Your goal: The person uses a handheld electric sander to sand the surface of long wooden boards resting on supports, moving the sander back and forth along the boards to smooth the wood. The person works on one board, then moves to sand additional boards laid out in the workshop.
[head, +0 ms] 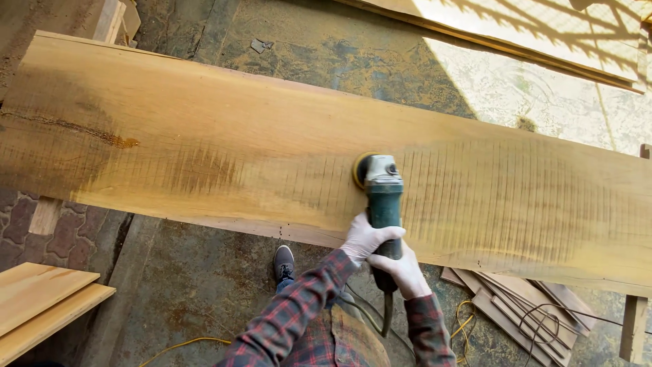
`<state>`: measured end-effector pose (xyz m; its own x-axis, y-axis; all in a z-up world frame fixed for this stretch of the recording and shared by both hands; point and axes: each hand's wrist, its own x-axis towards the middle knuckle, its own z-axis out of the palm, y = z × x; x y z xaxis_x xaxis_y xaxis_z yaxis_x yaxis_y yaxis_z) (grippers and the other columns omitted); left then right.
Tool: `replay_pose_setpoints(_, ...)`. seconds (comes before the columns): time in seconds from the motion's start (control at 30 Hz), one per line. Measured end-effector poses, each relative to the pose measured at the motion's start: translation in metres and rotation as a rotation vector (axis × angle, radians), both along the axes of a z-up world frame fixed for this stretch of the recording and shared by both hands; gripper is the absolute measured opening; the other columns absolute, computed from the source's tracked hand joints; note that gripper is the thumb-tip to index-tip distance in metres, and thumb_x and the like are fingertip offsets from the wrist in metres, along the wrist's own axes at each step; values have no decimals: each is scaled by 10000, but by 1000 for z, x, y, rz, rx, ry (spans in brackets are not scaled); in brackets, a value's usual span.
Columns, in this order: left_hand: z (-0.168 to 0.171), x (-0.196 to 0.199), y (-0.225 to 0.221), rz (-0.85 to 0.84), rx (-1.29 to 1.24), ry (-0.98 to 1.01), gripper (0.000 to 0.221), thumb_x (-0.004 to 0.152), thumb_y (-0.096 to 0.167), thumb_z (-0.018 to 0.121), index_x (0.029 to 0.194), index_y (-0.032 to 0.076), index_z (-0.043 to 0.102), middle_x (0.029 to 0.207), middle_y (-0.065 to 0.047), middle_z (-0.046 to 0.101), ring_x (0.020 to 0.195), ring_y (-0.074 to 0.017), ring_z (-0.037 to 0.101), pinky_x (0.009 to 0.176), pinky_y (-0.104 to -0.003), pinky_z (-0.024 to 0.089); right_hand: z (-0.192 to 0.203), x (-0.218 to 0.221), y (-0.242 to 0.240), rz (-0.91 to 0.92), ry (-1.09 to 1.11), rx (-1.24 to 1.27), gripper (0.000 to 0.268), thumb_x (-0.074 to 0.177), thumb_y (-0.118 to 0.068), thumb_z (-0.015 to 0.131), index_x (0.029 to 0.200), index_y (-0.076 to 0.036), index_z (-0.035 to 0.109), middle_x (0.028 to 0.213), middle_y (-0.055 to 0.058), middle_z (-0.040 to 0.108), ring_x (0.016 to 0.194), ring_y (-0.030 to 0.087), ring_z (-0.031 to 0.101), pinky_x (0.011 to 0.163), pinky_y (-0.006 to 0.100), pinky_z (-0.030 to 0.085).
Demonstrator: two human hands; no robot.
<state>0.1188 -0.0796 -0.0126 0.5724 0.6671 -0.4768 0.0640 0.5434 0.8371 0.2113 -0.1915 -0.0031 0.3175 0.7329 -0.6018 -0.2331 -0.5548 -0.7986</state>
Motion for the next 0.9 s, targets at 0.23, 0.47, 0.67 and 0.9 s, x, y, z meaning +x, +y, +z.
replay_pose_setpoints(0.23,-5,79,-38,-207,130,205,731,540,434,896,1144,77,690,1047,-90,757,943,-197,727,856,-360,576,0,49,-55,-178,51,27,343,757,-185,747,1018,17,656,773,109,694,657,203,664,572,348,541)
replay_pose_setpoints(0.47,0,52,-29,-245,109,201,721,565,407,893,1160,62,678,1055,-97,754,953,-199,730,863,-354,579,-2,30,-45,-200,43,-5,371,748,-185,767,1035,16,644,795,119,700,661,205,668,585,352,540)
replay_pose_setpoints(0.67,-12,-17,0,-47,14,19,561,674,288,882,1121,7,694,1003,-88,746,874,-179,720,797,-340,602,10,-20,4,-46,-15,19,501,679,-182,827,1103,15,648,916,94,723,791,175,695,705,327,568)
replay_pose_setpoints(0.9,-3,-103,28,156,-232,105,484,718,189,841,1131,13,660,985,-107,727,821,-209,724,749,-368,602,32,-74,42,179,6,48,714,591,-278,878,1198,-12,612,1013,90,710,904,167,688,815,331,583)
